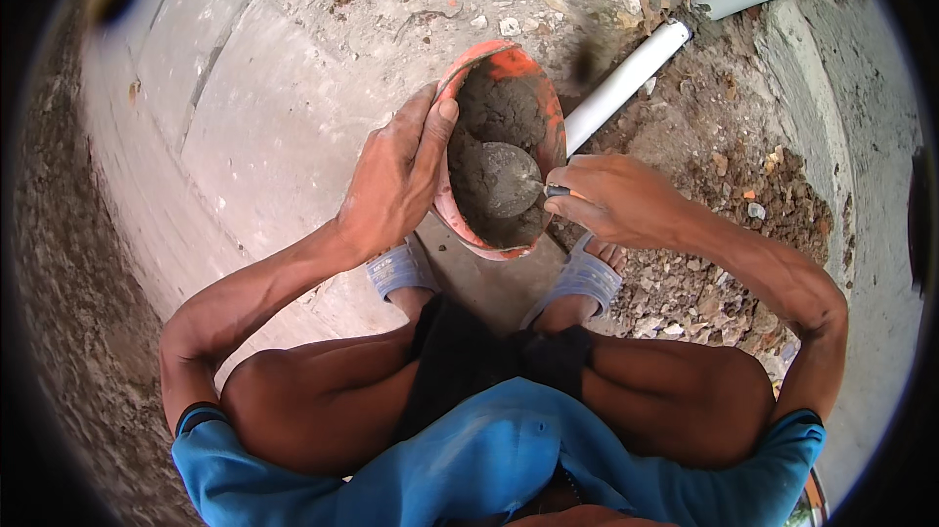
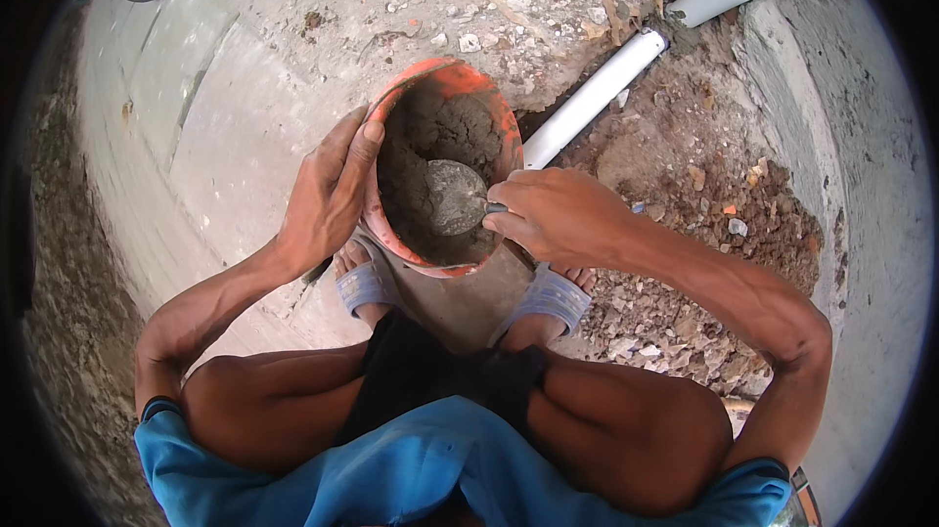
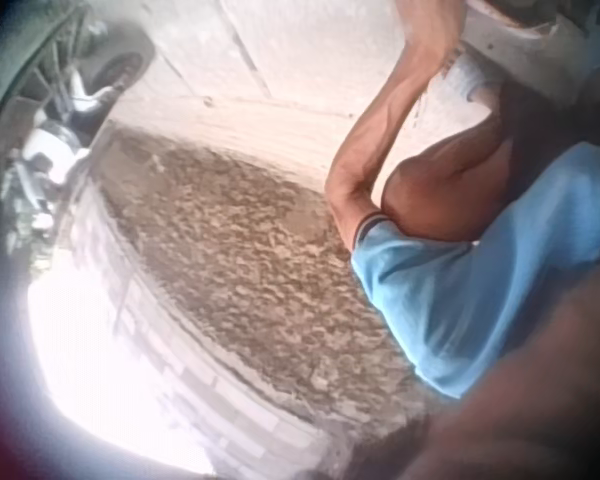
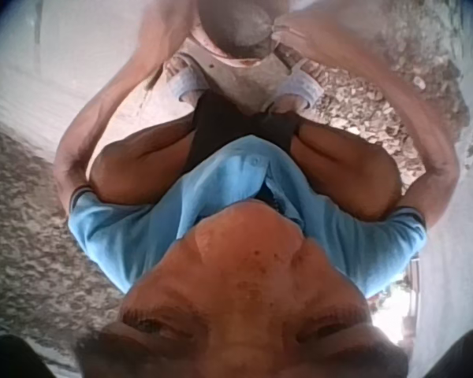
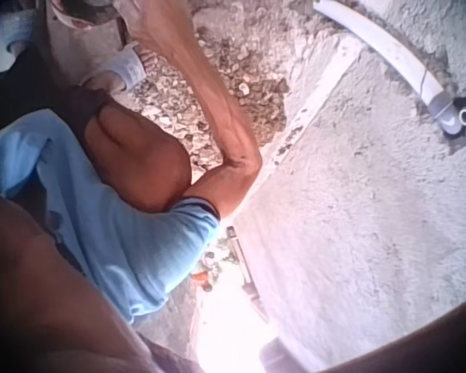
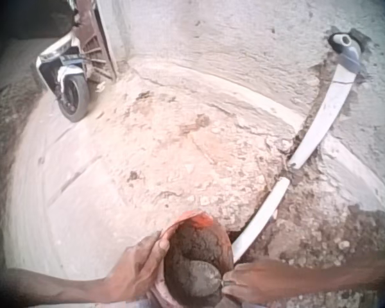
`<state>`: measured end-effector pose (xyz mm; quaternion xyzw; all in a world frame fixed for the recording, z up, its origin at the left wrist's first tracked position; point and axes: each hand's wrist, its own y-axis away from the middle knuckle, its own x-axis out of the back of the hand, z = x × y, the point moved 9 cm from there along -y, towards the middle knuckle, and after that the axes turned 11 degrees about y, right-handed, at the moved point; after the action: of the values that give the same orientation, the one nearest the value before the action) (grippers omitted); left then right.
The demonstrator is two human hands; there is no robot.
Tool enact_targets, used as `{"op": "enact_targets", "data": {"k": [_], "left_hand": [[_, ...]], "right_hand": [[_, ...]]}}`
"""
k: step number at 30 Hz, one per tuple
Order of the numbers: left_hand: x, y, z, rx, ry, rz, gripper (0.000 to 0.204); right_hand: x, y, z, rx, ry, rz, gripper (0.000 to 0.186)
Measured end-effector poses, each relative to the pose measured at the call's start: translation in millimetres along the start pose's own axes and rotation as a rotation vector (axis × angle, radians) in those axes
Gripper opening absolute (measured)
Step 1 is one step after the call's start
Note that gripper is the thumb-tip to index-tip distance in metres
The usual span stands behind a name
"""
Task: The person scoops dry material from a sack into a bucket, mixes it into mortar, and then uses a trowel to apply and smooth the mixture around a white pipe in a wall.
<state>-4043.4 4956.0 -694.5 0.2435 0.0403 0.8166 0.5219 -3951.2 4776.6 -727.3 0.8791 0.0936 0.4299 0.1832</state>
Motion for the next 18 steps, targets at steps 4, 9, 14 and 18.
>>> {"op": "enact_targets", "data": {"k": [4,9,14,18], "left_hand": [[10,-6,-4,-0.068,-0.028,0.024,0.061],[46,3,-37,0.008,0.041,0.068,0.064],[61,8,-52,0.178,0.020,0.079,0.060],[64,2,-53,-0.031,0.028,0.125,0.060]], "right_hand": [[7,28,15,-0.047,-0.141,0.059,0.037],[48,66,17,0.011,-0.149,0.194,0.042],[68,109,29,0.092,-0.459,-0.123,0.037],[56,150,92,-0.051,-0.947,-0.394,0.032]]}}
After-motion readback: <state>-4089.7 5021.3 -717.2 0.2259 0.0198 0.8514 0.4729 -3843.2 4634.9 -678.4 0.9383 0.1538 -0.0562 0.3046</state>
